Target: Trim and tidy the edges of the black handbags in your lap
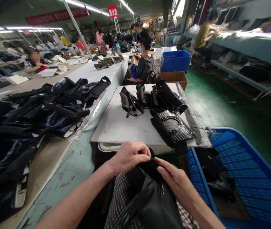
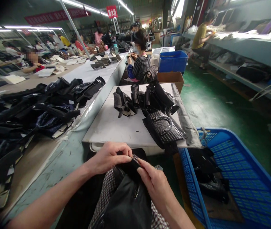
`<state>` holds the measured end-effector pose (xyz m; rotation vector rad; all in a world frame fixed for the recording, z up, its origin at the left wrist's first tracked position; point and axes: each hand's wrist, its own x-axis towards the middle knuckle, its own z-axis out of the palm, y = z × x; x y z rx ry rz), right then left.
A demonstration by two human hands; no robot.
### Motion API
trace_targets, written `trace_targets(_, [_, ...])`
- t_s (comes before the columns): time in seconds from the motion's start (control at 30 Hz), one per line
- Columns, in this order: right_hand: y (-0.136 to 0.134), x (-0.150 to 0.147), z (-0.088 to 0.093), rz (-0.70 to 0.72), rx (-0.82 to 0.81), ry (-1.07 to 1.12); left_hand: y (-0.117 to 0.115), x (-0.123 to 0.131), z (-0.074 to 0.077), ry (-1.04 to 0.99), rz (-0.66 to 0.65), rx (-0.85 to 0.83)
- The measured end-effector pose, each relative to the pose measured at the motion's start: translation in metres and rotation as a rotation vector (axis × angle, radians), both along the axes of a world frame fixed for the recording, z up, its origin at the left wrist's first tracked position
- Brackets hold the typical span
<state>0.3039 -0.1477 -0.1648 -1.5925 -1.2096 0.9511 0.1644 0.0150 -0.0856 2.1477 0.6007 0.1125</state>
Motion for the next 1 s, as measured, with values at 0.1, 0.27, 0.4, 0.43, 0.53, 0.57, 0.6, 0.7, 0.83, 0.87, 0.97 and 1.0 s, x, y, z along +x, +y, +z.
trace_targets(0.1, [-0.006,0.004,0.009,0.130,-0.050,-0.034,-0.001,0.000,0.001,0.013,0.001,-0.003])
trace_targets(0.27, [-0.017,0.005,0.015,0.203,-0.052,-0.134,-0.003,-0.001,0.002,0.013,-0.042,0.029])
trace_targets(0.4, [-0.025,0.004,0.011,0.239,0.039,-0.249,-0.007,-0.002,0.002,-0.004,-0.076,0.071])
trace_targets(0.43, [-0.026,0.005,0.010,0.249,0.068,-0.272,-0.008,-0.002,0.002,-0.012,-0.087,0.089])
trace_targets(0.53, [-0.026,0.009,0.015,0.267,0.077,-0.287,-0.011,-0.003,0.002,-0.042,-0.127,0.153])
trace_targets(0.57, [-0.024,0.010,0.020,0.272,0.053,-0.276,-0.013,-0.003,0.002,-0.050,-0.136,0.174])
trace_targets(0.6, [-0.020,0.012,0.025,0.278,0.023,-0.258,-0.014,-0.003,0.002,-0.058,-0.140,0.193])
trace_targets(0.7, [-0.002,0.011,0.039,0.266,-0.018,-0.203,-0.018,-0.003,0.000,-0.082,-0.157,0.245])
trace_targets(0.83, [0.017,-0.001,0.039,0.165,0.044,-0.196,-0.022,-0.008,-0.001,-0.074,-0.139,0.273])
trace_targets(0.87, [0.018,-0.004,0.036,0.151,0.066,-0.194,-0.023,-0.010,0.000,-0.066,-0.123,0.272])
trace_targets(0.97, [0.018,-0.010,0.026,0.135,0.114,-0.187,-0.024,-0.014,0.005,-0.052,-0.101,0.253])
trace_targets(1.0, [0.018,-0.010,0.023,0.129,0.123,-0.196,-0.025,-0.015,0.007,-0.054,-0.100,0.246])
